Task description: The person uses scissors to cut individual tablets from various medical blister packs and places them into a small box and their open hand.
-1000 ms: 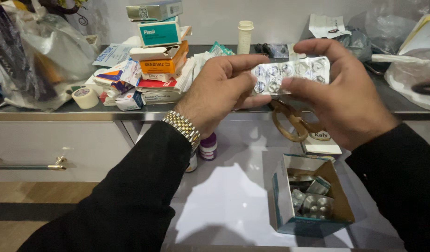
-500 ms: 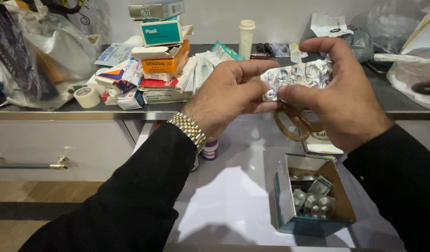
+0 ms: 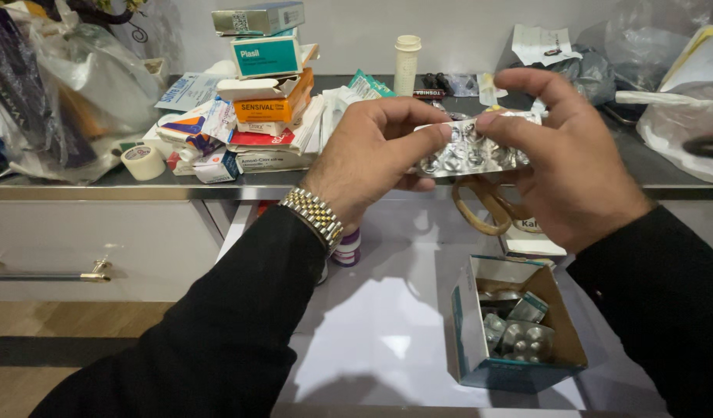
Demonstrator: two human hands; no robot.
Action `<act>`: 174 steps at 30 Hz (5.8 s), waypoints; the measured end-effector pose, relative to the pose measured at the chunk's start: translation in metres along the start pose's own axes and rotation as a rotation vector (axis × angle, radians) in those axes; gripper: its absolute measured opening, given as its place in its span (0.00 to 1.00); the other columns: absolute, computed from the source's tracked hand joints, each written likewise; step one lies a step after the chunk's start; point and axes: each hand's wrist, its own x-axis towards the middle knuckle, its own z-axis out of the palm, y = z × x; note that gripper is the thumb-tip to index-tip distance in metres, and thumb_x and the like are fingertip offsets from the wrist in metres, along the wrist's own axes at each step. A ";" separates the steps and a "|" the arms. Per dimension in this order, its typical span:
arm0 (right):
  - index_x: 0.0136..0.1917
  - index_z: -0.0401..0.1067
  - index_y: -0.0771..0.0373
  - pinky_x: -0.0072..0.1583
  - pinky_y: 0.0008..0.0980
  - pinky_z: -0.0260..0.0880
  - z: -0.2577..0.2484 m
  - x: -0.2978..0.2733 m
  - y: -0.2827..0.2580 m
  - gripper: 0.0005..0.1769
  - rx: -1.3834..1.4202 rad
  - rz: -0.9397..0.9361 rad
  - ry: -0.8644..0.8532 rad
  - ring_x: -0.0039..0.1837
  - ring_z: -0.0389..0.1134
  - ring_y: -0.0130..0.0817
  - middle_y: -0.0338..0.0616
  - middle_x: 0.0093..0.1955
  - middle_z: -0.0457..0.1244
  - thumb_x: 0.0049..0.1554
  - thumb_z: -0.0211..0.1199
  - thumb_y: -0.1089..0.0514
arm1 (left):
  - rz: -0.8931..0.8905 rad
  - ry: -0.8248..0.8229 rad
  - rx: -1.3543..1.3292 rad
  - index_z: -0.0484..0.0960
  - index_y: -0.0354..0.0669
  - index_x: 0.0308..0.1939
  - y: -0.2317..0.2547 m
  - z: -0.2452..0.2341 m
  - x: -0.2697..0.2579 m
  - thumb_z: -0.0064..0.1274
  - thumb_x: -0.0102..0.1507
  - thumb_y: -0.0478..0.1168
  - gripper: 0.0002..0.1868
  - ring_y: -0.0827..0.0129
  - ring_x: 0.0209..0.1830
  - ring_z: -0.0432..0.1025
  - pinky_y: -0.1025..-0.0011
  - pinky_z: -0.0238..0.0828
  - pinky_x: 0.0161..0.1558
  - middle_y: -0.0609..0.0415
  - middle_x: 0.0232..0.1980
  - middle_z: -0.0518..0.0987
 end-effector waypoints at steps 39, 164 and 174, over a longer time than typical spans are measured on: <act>0.56 0.76 0.57 0.52 0.35 0.74 0.019 0.001 -0.015 0.23 -1.368 0.232 -0.014 0.48 0.75 0.33 0.42 0.46 0.73 0.56 0.66 0.40 | 0.141 0.326 0.261 0.79 0.41 0.51 0.005 -0.008 0.002 0.55 0.60 0.36 0.14 0.74 0.30 0.81 0.76 0.77 0.30 0.50 0.47 0.82; 0.56 0.69 0.65 0.39 0.28 0.72 -0.036 -0.024 0.005 0.13 -0.150 0.039 -0.023 0.39 0.68 0.27 0.42 0.45 0.66 0.60 0.66 0.61 | 0.137 -0.016 -0.306 0.62 0.53 0.64 -0.004 0.029 -0.004 0.56 0.62 0.30 0.29 0.63 0.42 0.83 0.68 0.87 0.36 0.48 0.51 0.80; 0.55 0.72 0.63 0.39 0.27 0.69 -0.033 -0.023 0.000 0.10 -0.298 0.013 -0.007 0.38 0.67 0.28 0.40 0.45 0.68 0.61 0.65 0.59 | 0.216 -0.009 -0.081 0.68 0.42 0.62 -0.014 0.012 0.003 0.57 0.65 0.29 0.23 0.70 0.39 0.79 0.76 0.81 0.37 0.44 0.48 0.82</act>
